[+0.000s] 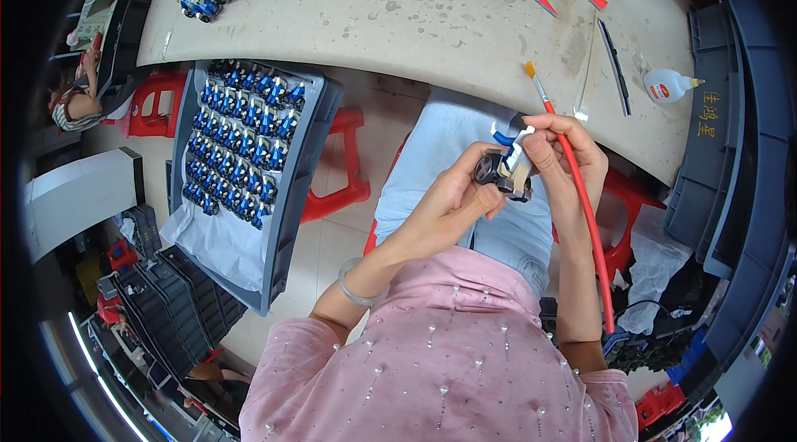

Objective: The recorder is painting and assembling small blue robot/character figurines at a workbench.

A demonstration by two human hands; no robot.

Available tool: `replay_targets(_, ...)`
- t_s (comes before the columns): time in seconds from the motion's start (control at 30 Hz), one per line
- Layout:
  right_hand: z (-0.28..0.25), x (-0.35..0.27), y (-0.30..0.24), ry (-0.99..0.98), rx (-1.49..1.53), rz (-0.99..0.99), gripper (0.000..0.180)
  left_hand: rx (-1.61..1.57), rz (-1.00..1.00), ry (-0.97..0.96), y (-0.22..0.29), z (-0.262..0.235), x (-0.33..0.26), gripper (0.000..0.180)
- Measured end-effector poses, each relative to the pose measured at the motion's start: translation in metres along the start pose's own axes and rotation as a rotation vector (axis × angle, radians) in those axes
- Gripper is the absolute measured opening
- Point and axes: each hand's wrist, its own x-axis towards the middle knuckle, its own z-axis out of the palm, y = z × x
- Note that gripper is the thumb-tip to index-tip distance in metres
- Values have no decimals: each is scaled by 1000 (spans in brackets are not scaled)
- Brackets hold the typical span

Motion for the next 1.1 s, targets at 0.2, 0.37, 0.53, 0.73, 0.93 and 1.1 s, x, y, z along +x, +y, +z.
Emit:
replay_targets(0.2,4,0,1,-30,-38,-26,14,-102,-1,3,4,3,-2,33)
replay_targets(0.37,5,0,2,-47,-38,-21,13,-26,-18,34,6,3,-2,31)
replay_targets(0.53,5,-1,4,-63,-21,-20,14,23,-37,75,8,3,-5,33)
replay_targets(0.73,6,-2,1,-78,9,-13,14,122,79,190,12,9,-9,36)
replay_targets(0.93,7,-2,0,-137,40,-39,15,359,259,423,14,10,-13,41)
replay_targets(1.1,4,-1,12,-188,383,-25,20,446,397,406,19,3,-11,43)
